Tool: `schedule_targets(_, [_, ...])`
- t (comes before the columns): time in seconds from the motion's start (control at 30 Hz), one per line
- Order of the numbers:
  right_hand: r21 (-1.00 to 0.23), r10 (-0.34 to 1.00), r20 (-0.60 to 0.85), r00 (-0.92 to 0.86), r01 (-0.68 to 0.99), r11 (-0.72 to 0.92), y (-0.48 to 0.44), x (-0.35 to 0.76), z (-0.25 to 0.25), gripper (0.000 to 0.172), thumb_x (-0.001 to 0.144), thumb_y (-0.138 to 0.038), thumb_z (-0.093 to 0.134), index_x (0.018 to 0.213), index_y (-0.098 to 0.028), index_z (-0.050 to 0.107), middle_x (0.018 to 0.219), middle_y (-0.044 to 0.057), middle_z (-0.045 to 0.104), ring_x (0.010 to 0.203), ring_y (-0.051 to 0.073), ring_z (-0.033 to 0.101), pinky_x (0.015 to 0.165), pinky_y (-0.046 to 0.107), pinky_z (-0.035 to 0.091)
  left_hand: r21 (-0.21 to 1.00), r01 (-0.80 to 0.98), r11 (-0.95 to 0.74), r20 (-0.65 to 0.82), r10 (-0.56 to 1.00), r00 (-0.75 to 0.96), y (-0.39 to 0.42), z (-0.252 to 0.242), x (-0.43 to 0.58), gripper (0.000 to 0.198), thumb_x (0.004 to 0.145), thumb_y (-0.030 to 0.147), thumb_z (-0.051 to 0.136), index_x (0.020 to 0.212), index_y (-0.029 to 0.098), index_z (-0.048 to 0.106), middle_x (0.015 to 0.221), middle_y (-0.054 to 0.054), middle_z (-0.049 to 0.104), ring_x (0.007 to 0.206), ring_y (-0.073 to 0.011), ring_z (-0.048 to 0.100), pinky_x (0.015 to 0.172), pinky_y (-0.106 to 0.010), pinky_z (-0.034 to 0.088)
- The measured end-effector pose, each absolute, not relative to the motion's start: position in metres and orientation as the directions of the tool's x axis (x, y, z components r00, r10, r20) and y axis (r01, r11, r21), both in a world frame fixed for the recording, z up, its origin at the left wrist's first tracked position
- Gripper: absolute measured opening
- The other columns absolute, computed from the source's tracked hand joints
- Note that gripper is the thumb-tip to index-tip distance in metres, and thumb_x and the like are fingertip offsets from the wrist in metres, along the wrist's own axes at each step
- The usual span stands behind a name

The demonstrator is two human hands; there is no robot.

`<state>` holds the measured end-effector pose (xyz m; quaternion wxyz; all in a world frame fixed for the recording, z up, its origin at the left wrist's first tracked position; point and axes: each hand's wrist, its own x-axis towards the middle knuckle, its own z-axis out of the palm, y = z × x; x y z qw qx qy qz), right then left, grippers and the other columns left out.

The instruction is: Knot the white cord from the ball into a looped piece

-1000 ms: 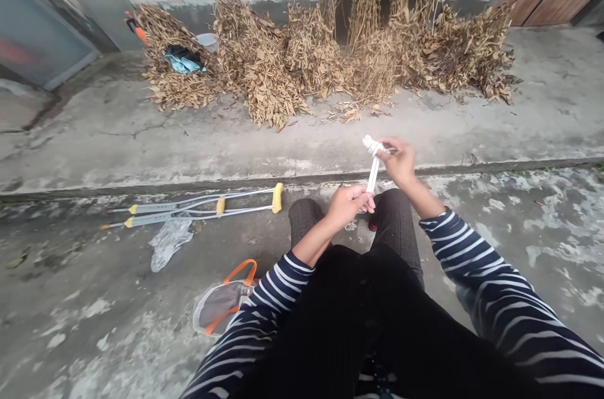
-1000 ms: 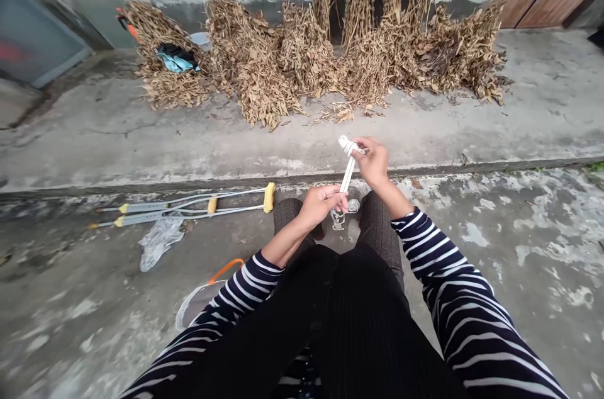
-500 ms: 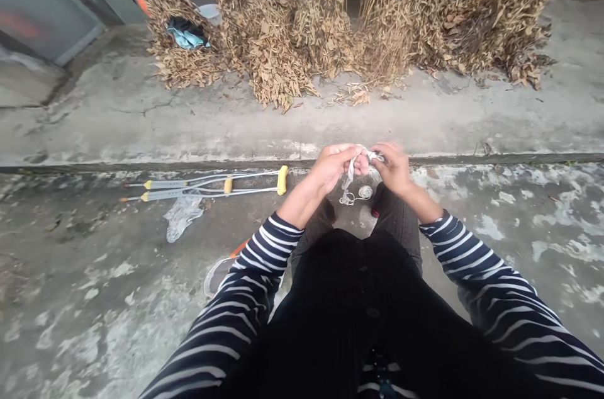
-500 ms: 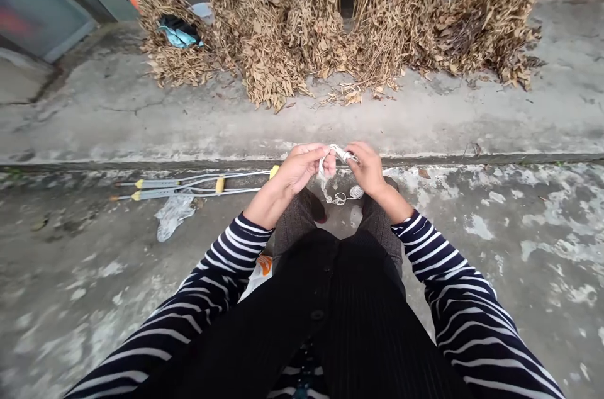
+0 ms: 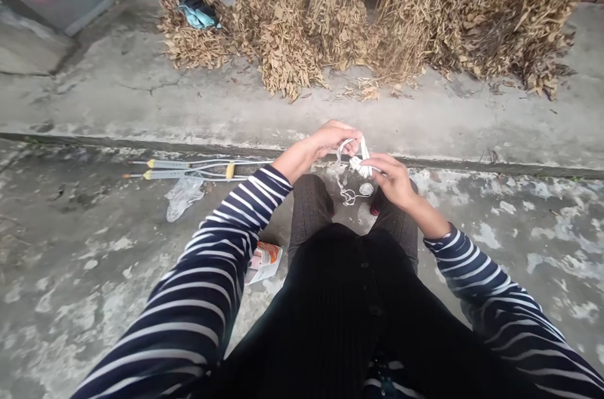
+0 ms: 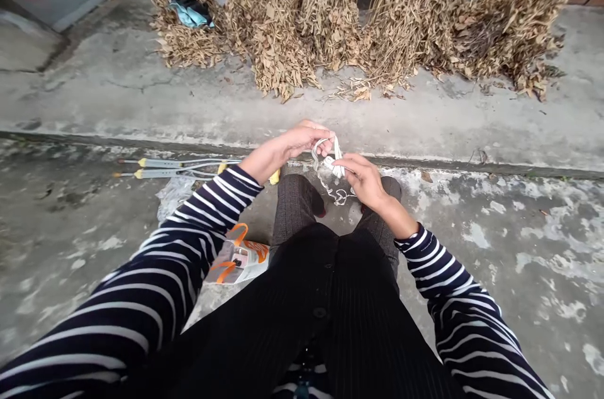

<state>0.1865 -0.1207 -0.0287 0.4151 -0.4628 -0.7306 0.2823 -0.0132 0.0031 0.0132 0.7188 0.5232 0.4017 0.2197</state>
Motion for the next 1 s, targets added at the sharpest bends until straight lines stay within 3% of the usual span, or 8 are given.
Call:
schedule_targets(0.13, [-0.935,0.962,0.196,-0.189,0.261,0.242,-0.129,0.172,-0.020,0.021,0.087,-0.035,0.066,0.100,-0.028,0.081,0.117,0.007,0.072,0.101,0.024,0.069,0.076,0.037,0.063,0.934,0.315,0.169,-0.347,0.641,0.684,0.037,0.010,-0.023,0.023,0.064,0.022,0.090,0.057,0.011,0.072,0.052,-0.007,0.066,0.045,-0.0142,0.058,0.051,-0.026,0.043])
schedule_targets(0.23, [-0.993,0.989,0.075,-0.129,0.086,0.087,-0.133,0.162,-0.015,0.027,0.078,-0.043,0.079,0.097,-0.025,0.082,0.113,0.007,0.074,0.094,0.023,0.070,0.072,0.036,0.065,0.928,0.369,-0.057,-0.224,0.704,0.674,0.043,-0.001,-0.016,0.017,0.052,0.012,0.088,0.052,0.014,0.071,0.048,0.001,0.062,0.045,-0.0096,0.052,0.053,-0.023,0.039])
schedule_targets(0.3, [-1.000,0.996,0.009,-0.086,0.003,0.009,-0.132,0.161,-0.012,0.032,0.070,-0.046,0.085,0.093,-0.024,0.082,0.104,0.006,0.076,0.088,0.021,0.070,0.071,0.035,0.065,0.929,0.347,-0.127,-0.153,0.723,0.674,0.031,-0.009,-0.009,0.013,0.053,0.009,0.085,0.059,0.015,0.075,0.054,0.002,0.066,0.050,-0.0090,0.054,0.057,-0.021,0.039])
schedule_targets(0.37, [-0.996,0.997,-0.051,-0.058,-0.073,-0.055,-0.130,0.165,-0.009,0.035,0.063,-0.045,0.090,0.088,-0.023,0.081,0.094,0.005,0.077,0.082,0.020,0.070,0.069,0.034,0.065,0.969,0.234,-0.080,-0.110,0.708,0.698,0.011,-0.016,-0.002,0.012,0.062,0.011,0.081,0.074,0.015,0.081,0.069,-0.001,0.073,0.061,-0.0103,0.060,0.064,-0.021,0.043])
schedule_targets(0.47, [-0.968,0.984,-0.170,-0.046,-0.177,-0.175,-0.126,0.173,-0.005,0.038,0.052,-0.038,0.095,0.085,-0.023,0.082,0.086,0.003,0.077,0.077,0.019,0.071,0.064,0.031,0.064,0.990,0.010,0.140,-0.110,0.728,0.676,-0.023,-0.024,0.002,0.015,0.076,0.015,0.074,0.089,0.014,0.081,0.084,-0.005,0.076,0.071,-0.0111,0.065,0.070,-0.022,0.048])
schedule_targets(0.6, [-0.927,0.956,-0.290,-0.033,-0.239,-0.289,-0.123,0.179,-0.001,0.040,0.047,-0.029,0.095,0.084,-0.022,0.082,0.093,0.004,0.079,0.078,0.018,0.073,0.062,0.028,0.064,0.915,-0.162,0.369,-0.215,0.788,0.577,-0.053,-0.037,0.003,0.019,0.073,0.013,0.076,0.092,0.013,0.078,0.086,-0.005,0.075,0.075,-0.0103,0.066,0.075,-0.023,0.051])
schedule_targets(0.8, [-0.955,0.972,-0.235,-0.005,-0.185,-0.232,-0.123,0.185,-0.004,0.040,0.053,-0.028,0.092,0.090,-0.020,0.081,0.102,0.006,0.079,0.084,0.020,0.074,0.068,0.032,0.065,0.938,-0.208,0.279,-0.152,0.867,0.475,-0.069,-0.050,0.007,0.045,0.060,0.008,0.084,0.104,0.012,0.077,0.101,-0.007,0.077,0.094,-0.0167,0.069,0.094,-0.031,0.050])
schedule_targets(1.0, [-0.982,0.986,-0.162,0.029,-0.108,-0.158,-0.127,0.189,-0.014,0.041,0.054,-0.028,0.090,0.092,-0.018,0.078,0.089,0.006,0.078,0.076,0.018,0.071,0.061,0.028,0.061,0.939,-0.199,0.281,-0.111,0.795,0.596,-0.083,-0.049,-0.001,0.047,0.062,0.022,0.090,0.106,0.013,0.076,0.103,-0.009,0.078,0.095,-0.0181,0.071,0.092,-0.030,0.052])
